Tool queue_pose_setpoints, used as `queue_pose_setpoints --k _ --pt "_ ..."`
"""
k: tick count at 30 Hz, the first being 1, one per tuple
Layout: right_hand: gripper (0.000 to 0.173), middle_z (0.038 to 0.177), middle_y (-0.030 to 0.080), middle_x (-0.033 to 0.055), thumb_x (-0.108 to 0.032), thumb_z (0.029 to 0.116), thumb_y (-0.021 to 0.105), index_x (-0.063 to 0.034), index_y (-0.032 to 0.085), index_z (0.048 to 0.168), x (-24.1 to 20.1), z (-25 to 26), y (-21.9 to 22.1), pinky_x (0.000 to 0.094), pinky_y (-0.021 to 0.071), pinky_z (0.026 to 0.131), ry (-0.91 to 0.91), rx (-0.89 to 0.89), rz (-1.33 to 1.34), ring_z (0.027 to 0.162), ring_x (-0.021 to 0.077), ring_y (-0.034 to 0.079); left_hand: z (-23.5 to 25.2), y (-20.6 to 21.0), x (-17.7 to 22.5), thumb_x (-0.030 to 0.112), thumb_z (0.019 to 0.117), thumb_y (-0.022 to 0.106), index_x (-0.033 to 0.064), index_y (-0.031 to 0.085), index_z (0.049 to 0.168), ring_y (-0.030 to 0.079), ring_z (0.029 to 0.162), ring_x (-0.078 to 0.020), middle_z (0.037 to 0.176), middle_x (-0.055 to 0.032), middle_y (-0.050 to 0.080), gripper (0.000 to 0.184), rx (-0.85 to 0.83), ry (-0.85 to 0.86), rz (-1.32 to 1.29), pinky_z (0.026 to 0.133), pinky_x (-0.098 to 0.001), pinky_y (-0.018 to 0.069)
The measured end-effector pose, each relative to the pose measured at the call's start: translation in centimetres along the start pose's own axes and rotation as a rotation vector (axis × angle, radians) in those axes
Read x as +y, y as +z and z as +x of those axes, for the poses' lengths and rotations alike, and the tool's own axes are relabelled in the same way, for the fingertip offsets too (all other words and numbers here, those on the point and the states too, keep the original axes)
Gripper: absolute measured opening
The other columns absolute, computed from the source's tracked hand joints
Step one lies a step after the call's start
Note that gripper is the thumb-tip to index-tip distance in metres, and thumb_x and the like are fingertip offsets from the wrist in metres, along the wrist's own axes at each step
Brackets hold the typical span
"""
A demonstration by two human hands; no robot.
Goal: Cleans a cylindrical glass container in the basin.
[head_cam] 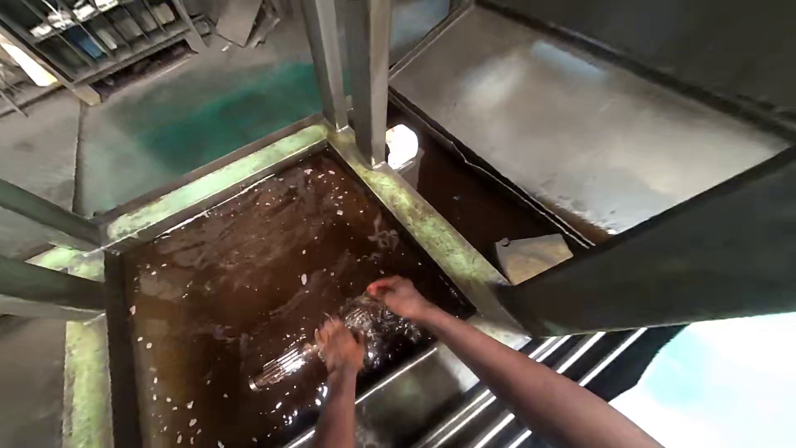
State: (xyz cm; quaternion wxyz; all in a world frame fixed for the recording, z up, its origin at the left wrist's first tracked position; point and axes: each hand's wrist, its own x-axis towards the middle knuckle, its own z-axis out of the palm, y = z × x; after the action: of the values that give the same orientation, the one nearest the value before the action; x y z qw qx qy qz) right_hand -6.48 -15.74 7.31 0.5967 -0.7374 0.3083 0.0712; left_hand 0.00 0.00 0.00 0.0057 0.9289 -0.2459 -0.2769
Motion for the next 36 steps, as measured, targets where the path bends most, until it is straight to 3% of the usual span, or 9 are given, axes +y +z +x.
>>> queue_pose_setpoints --k 3,8,13,15,18,29,32,34,36 --pt "0.029 0.124 0.068 0.0244 -0.018 0.1048 0.057 -0.0008 0.068 0.126 1.5 0.2 -2.1 0.0586 0.0486 0.101 0.109 0.141 -0.211 0.117 0.0397 0.064 0.6 0.3 -0.2 0.037 0.0975 0.065 0.0008 0.02 0.162 0.018 0.155 -0.0391 0.166 -0.0253 0.021 0.086 -0.004 0.096 0.056 0.126 -0.0529 0.0133" --pt "0.043 0.132 0.061 0.0297 -0.033 0.1024 0.06 0.0035 0.064 0.126 7.3 0.3 -0.7 0.0637 0.0485 0.1 0.388 0.314 -0.349 0.124 0.0463 0.059 -3.8 1.8 -0.4 0.028 0.0989 0.062 0.0023 0.014 0.163 0.01 0.158 -0.0353 0.17 -0.0217 0.012 0.085 -0.035 0.142 0.042 0.127 -0.0505 0.009" --pt "0.025 0.095 0.068 0.0125 -0.017 0.1071 0.052 0.0024 0.063 0.116 3.9 0.1 4.8 0.0336 0.0566 0.071 0.325 0.149 0.302 0.078 0.0178 0.067 -2.2 1.3 0.9 0.043 0.0969 0.064 0.003 0.022 0.162 0.008 0.157 -0.0391 0.169 -0.023 0.013 0.087 -0.068 0.061 -0.035 0.126 -0.0561 0.0038" --pt "0.025 0.108 0.072 0.0175 -0.013 0.1053 0.054 0.0 0.07 0.118 0.3 -1.1 4.4 0.0454 0.0561 0.089 0.144 0.043 0.077 0.097 0.0265 0.07 0.1 -0.2 1.2 0.046 0.0988 0.061 0.0051 0.032 0.16 0.009 0.157 -0.039 0.168 -0.0231 0.016 0.079 -0.082 0.044 0.027 0.125 -0.0596 0.0036" --pt "0.027 0.117 0.071 0.0195 -0.017 0.105 0.054 -0.0053 0.071 0.123 -1.1 -1.3 2.2 0.0559 0.0511 0.097 0.031 0.038 -0.181 0.111 0.0347 0.067 2.4 -2.3 1.6 0.055 0.1025 0.051 0.0053 0.013 0.164 0.007 0.158 -0.0374 0.17 -0.0206 0.012 0.088 -0.085 0.022 0.12 0.126 -0.0559 0.0043" --pt "0.034 0.125 0.066 0.0275 -0.027 0.1043 0.057 0.0013 0.068 0.12 8.5 0.3 -3.6 0.0634 0.0483 0.099 0.425 0.316 -0.316 0.12 0.0447 0.062 -3.7 2.3 1.5 0.048 0.1057 0.046 0.0074 0.013 0.165 0.0 0.158 -0.0379 0.171 -0.0185 0.007 0.079 -0.003 0.064 -0.065 0.126 -0.0545 0.0013" --pt "0.034 0.121 0.067 0.0248 -0.026 0.1037 0.059 0.0034 0.066 0.121 7.7 0.8 -2.0 0.0559 0.0528 0.094 0.49 0.308 -0.186 0.113 0.0372 0.066 0.2 0.6 1.4 0.046 0.1075 0.044 0.0084 0.019 0.164 0.007 0.158 -0.0392 0.17 -0.0184 0.015 0.073 0.019 0.051 -0.074 0.126 -0.0576 0.0054" --pt "0.025 0.098 0.065 0.0125 -0.016 0.1078 0.05 0.0025 0.061 0.12 6.6 1.3 -0.1 0.0343 0.0552 0.072 0.426 0.225 0.247 0.08 0.0184 0.064 2.5 -2.0 1.6 0.047 0.1088 0.041 0.0073 0.022 0.163 0.016 0.156 -0.0394 0.167 -0.02 0.023 0.069 -0.051 0.043 -0.052 0.125 -0.0573 0.0127" --pt "0.026 0.099 0.066 0.0115 -0.01 0.1088 0.044 0.0048 0.06 0.122 4.5 1.0 1.5 0.0313 0.0547 0.074 0.31 0.081 0.523 0.079 0.015 0.063 3.1 -2.7 1.2 0.038 0.107 0.051 0.0063 0.028 0.161 0.026 0.153 -0.0397 0.163 -0.0218 0.031 0.066 -0.068 0.064 -0.003 0.123 -0.0569 0.0198"
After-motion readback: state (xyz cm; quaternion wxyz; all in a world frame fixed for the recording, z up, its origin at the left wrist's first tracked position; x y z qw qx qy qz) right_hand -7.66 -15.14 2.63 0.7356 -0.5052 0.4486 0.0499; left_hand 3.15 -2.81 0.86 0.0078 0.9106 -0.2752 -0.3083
